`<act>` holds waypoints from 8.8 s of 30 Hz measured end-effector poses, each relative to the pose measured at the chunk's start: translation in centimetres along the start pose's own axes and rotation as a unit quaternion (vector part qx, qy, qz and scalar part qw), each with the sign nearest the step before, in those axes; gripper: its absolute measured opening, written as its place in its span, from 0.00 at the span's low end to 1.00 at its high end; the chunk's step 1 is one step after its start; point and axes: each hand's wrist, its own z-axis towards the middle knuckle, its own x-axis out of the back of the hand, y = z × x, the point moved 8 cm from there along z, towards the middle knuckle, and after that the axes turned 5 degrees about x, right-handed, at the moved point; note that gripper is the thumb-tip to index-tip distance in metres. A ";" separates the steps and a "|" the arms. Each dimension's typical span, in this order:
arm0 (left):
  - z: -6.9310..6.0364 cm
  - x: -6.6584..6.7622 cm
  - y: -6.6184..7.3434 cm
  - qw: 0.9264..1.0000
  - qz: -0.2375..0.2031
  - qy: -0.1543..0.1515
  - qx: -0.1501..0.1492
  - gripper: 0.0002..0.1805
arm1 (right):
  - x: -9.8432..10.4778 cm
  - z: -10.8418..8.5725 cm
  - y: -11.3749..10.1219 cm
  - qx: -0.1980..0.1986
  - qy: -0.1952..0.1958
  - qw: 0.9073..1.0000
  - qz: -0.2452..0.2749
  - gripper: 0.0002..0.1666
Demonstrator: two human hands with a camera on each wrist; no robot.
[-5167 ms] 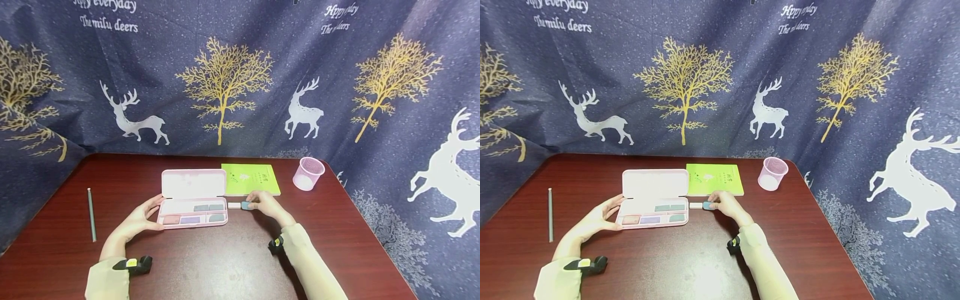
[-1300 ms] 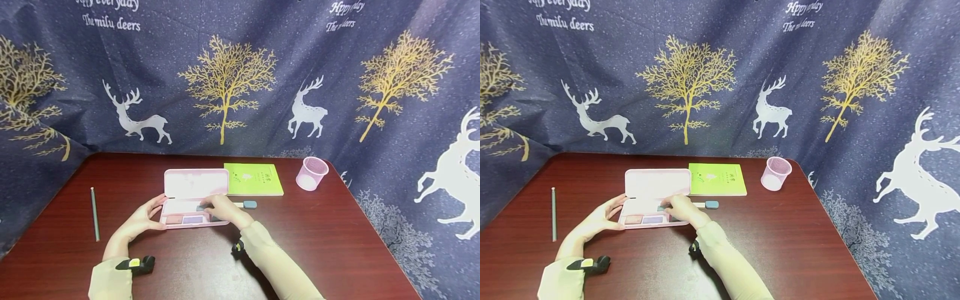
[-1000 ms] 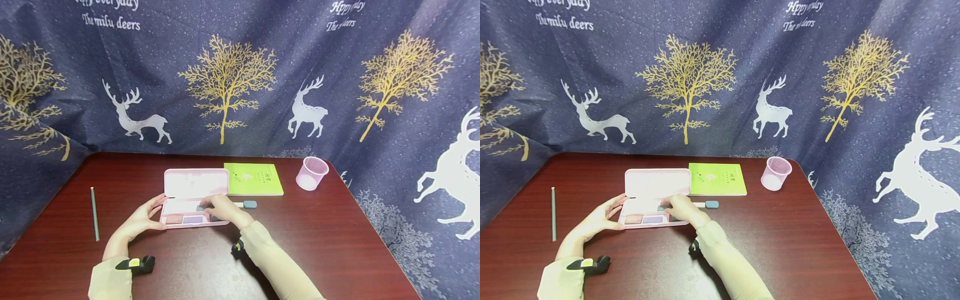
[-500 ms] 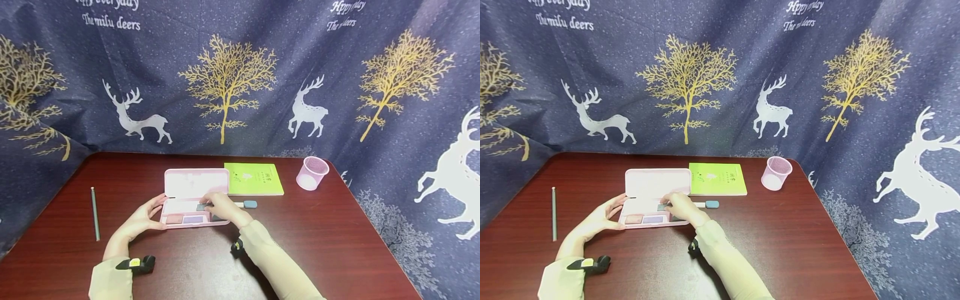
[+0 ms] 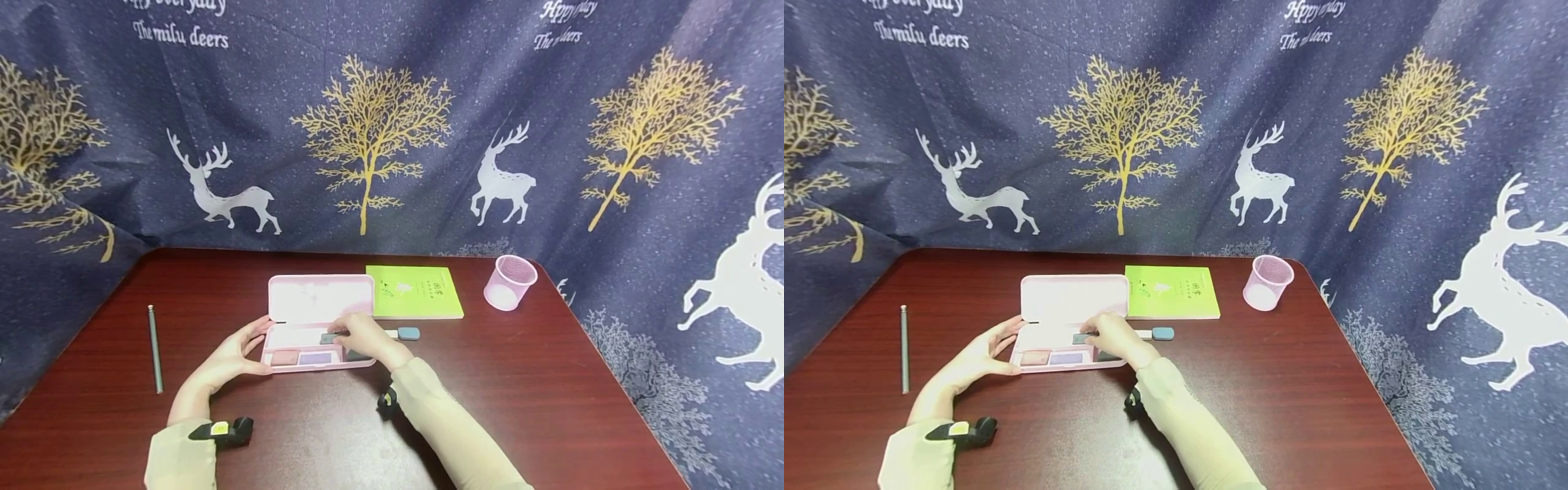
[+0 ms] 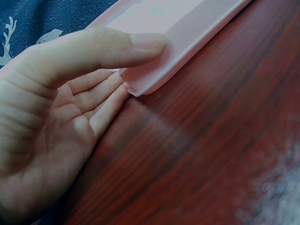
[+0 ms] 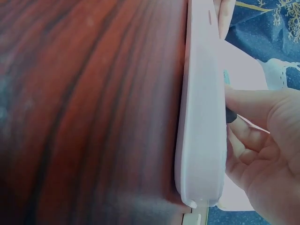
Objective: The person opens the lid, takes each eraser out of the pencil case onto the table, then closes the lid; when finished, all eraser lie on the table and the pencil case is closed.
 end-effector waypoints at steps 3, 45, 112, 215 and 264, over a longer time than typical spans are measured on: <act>0.0 0.1 0.0 1.000 0.002 0.002 -0.001 0.58 | 0.0 0.0 0.0 -0.003 -0.002 1.000 0.004 0.14; 0.0 -0.1 0.0 1.000 0.008 0.002 0.004 0.58 | 4.2 -3.1 2.1 0.033 0.116 0.992 0.047 0.12; -0.1 0.0 0.1 1.000 0.013 0.005 -0.007 0.57 | 8.3 -11.5 13.0 -0.083 0.088 0.993 -0.010 0.09; -0.1 0.0 0.0 1.000 0.009 0.002 -0.005 0.57 | 2.8 -3.4 1.5 0.016 0.068 0.997 0.021 0.10; 0.0 -0.1 0.1 1.000 0.020 0.005 -0.008 0.58 | 2.3 -2.3 1.7 -0.001 0.025 1.000 0.000 0.14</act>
